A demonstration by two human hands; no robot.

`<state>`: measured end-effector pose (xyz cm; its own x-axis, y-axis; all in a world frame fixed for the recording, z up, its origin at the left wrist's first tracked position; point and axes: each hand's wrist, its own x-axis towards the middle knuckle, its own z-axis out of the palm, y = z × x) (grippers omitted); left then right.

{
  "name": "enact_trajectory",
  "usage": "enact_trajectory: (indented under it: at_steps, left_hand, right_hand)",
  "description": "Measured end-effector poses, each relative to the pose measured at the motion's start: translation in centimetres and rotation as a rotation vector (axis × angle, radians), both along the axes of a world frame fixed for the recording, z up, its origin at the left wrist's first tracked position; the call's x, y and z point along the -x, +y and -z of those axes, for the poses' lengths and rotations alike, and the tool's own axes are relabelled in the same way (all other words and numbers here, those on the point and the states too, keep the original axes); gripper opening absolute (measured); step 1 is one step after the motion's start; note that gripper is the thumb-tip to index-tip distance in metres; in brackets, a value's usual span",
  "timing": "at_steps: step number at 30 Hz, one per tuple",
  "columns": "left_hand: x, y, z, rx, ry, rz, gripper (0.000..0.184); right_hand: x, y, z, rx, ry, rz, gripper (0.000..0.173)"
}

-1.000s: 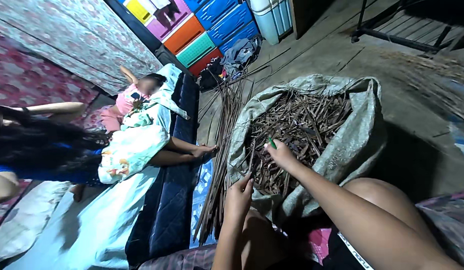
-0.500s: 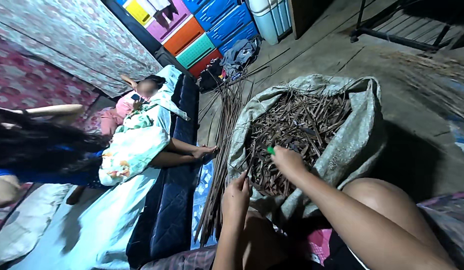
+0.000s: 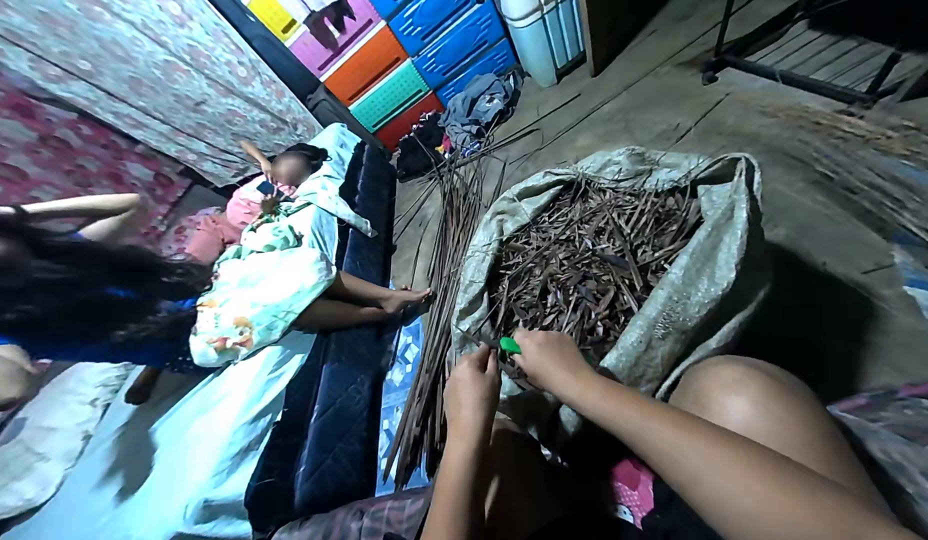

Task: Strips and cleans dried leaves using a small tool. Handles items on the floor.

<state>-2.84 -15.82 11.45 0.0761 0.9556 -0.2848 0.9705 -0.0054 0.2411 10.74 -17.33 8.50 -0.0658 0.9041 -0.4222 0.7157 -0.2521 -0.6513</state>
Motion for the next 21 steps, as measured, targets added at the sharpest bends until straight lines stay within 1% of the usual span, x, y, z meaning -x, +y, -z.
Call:
enact_trajectory:
  at_steps: [4, 6, 8, 10, 12, 14, 17, 19, 21]
  left_hand:
    - [0.5, -0.3, 0.0, -0.033, -0.024, 0.021, 0.036]
    - [1.0, -0.3, -0.1, -0.044, -0.023, 0.008, 0.036]
    - [1.2, -0.2, -0.2, -0.044, -0.016, 0.006, 0.036]
    - [0.9, -0.2, -0.1, -0.053, -0.014, 0.013, 0.036]
    - [0.3, -0.2, -0.1, -0.056, -0.011, 0.014, 0.035]
    - [-0.2, -0.3, -0.2, -0.056, 0.015, 0.008, 0.032]
    - [-0.4, -0.3, 0.2, -0.087, 0.027, 0.032, 0.035]
    - [-0.7, -0.4, 0.4, -0.115, 0.019, 0.059, 0.036]
    - [-0.9, -0.4, 0.3, -0.121, 0.004, 0.06, 0.036]
  right_hand:
    - [-3.3, 2.1, 1.4, 0.042, -0.025, 0.295, 0.037]
    - [-4.5, 2.7, 1.2, 0.04, -0.024, 0.353, 0.038]
    - [-4.0, 2.4, 0.3, 0.013, 0.033, 0.297, 0.038]
    - [-2.3, 1.4, -0.4, 0.001, 0.106, 0.165, 0.037]
    - [-0.7, 0.3, -0.3, 0.004, 0.15, 0.036, 0.036]
    - [0.1, -0.2, -0.2, 0.021, 0.157, -0.027, 0.035]
    - [-0.4, 0.4, 0.3, 0.031, 0.062, -0.001, 0.036]
    - [-1.2, 1.1, 0.8, 0.029, -0.01, 0.094, 0.036]
    - [-2.5, 1.9, 1.2, 0.023, -0.047, 0.236, 0.036]
